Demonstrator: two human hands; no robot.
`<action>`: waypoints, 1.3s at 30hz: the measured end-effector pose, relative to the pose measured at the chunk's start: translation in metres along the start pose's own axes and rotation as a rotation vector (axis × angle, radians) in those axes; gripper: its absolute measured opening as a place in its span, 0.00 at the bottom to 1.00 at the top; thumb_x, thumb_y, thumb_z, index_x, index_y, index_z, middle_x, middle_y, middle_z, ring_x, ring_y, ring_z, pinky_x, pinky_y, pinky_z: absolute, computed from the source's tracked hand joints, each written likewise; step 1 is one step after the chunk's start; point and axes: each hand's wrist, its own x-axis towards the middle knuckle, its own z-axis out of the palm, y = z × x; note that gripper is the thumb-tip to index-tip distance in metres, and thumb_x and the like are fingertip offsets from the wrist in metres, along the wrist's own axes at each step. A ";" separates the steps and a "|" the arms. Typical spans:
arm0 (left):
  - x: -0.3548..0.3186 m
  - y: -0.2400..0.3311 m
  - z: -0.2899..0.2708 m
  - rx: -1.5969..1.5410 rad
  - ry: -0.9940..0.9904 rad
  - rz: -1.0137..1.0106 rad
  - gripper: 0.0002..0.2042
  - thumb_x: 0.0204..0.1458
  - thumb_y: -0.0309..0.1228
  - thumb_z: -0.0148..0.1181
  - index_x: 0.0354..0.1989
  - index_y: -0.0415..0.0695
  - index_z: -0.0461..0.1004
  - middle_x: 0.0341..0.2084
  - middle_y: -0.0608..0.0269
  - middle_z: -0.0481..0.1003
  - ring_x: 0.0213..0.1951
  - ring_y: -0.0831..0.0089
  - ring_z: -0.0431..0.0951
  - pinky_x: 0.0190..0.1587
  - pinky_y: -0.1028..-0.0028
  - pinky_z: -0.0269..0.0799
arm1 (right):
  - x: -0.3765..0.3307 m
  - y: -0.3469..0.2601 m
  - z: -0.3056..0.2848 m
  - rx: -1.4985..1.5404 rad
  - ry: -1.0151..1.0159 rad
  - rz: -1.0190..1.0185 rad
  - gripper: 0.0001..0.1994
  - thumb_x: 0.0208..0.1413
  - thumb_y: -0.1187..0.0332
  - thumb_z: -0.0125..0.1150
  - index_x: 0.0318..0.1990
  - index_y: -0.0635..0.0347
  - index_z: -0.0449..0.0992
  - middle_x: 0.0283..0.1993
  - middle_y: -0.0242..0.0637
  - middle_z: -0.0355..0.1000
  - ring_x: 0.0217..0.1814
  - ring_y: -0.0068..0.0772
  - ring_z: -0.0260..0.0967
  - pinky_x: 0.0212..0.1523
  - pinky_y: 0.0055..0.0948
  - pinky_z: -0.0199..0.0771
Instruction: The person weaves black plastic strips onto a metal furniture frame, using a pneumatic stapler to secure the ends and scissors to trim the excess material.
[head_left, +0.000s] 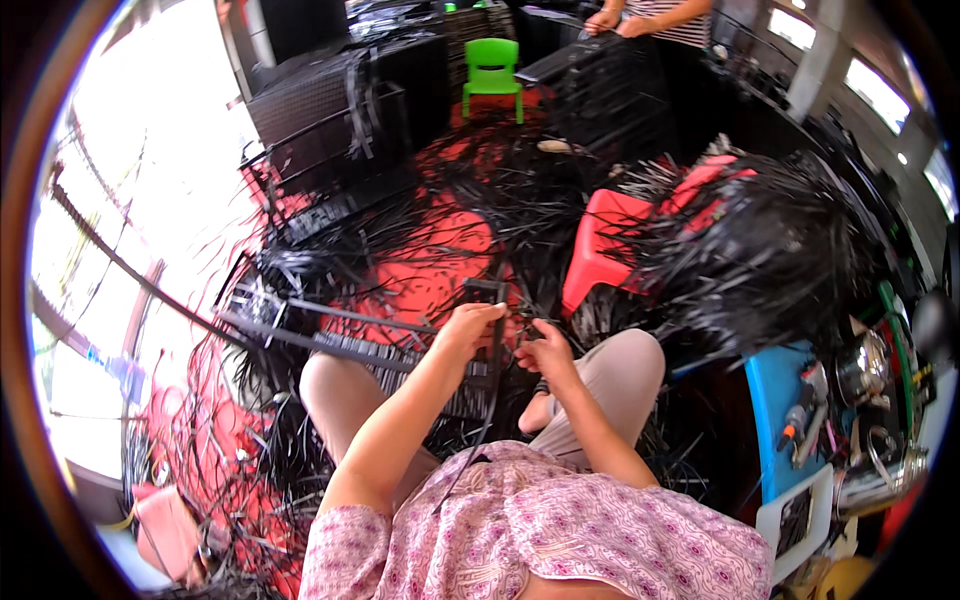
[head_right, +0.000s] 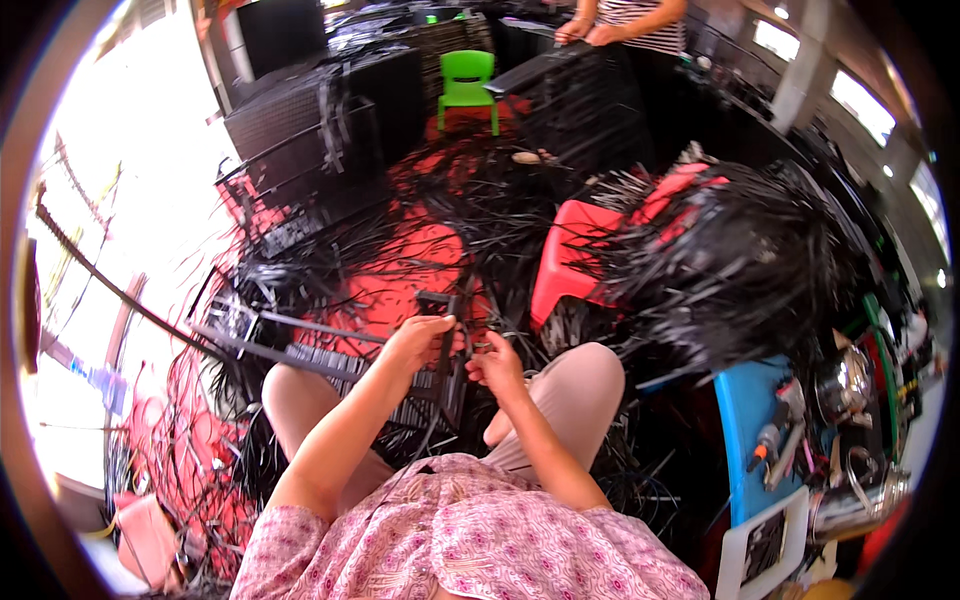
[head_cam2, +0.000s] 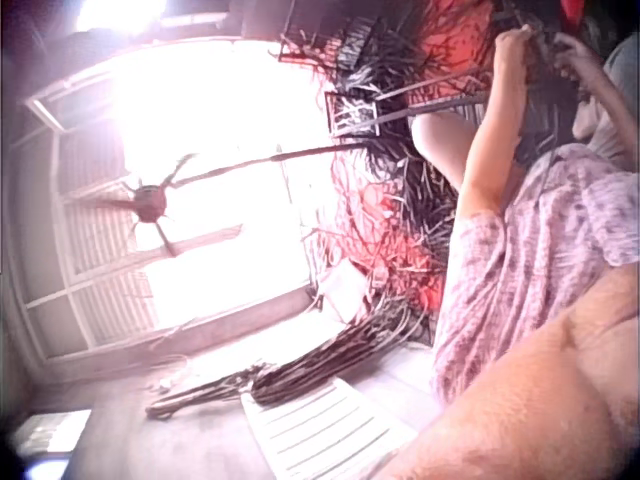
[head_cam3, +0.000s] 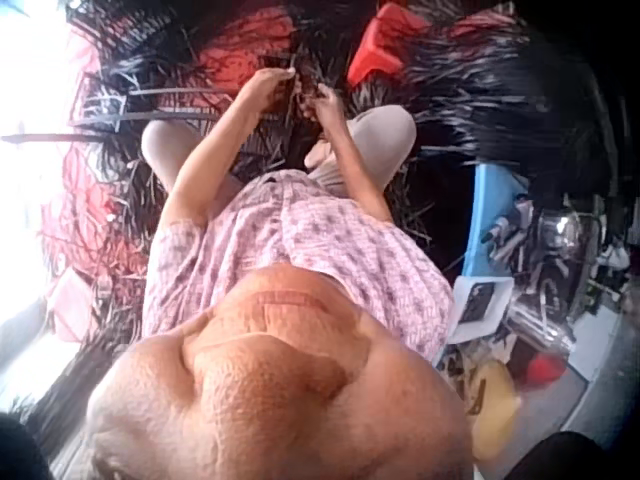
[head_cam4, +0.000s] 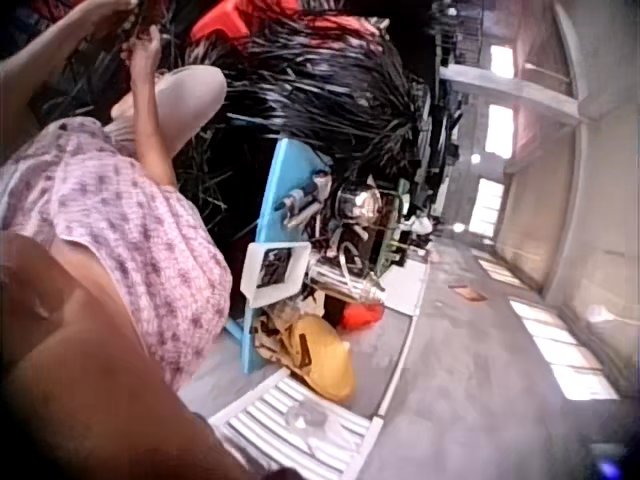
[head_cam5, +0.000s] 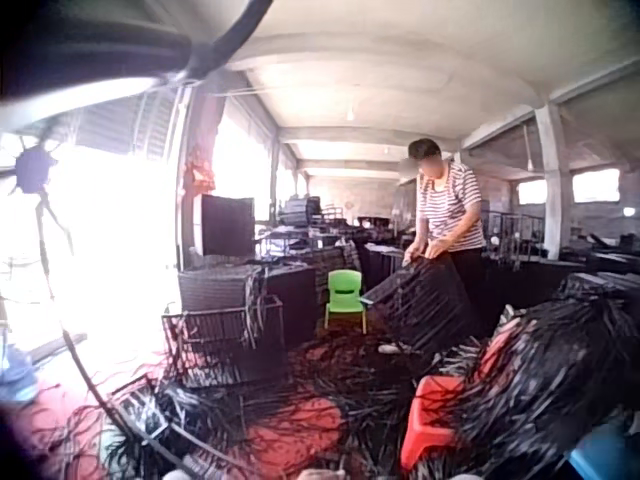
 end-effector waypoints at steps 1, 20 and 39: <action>0.001 0.000 0.001 -0.004 0.017 -0.013 0.13 0.56 0.36 0.60 0.41 0.39 0.76 0.32 0.59 0.79 0.32 0.69 0.80 0.35 0.69 0.77 | 0.002 0.003 -0.002 -0.002 -0.004 0.006 0.33 0.56 0.72 0.57 0.68 0.62 0.51 0.30 0.36 0.76 0.22 0.22 0.71 0.22 0.20 0.67; 0.004 -0.007 -0.007 0.009 0.026 -0.008 0.13 0.57 0.35 0.59 0.41 0.37 0.76 0.32 0.58 0.79 0.33 0.68 0.81 0.33 0.70 0.77 | -0.019 0.004 0.020 -0.087 -0.070 0.083 0.33 0.54 0.69 0.57 0.68 0.62 0.53 0.32 0.36 0.77 0.27 0.23 0.72 0.29 0.21 0.70; -0.002 -0.002 -0.002 0.026 0.028 0.015 0.12 0.57 0.35 0.58 0.39 0.37 0.75 0.31 0.57 0.78 0.31 0.68 0.80 0.31 0.70 0.75 | -0.025 -0.003 0.024 -0.072 -0.107 0.065 0.35 0.54 0.68 0.58 0.68 0.65 0.51 0.32 0.33 0.75 0.28 0.20 0.71 0.30 0.21 0.68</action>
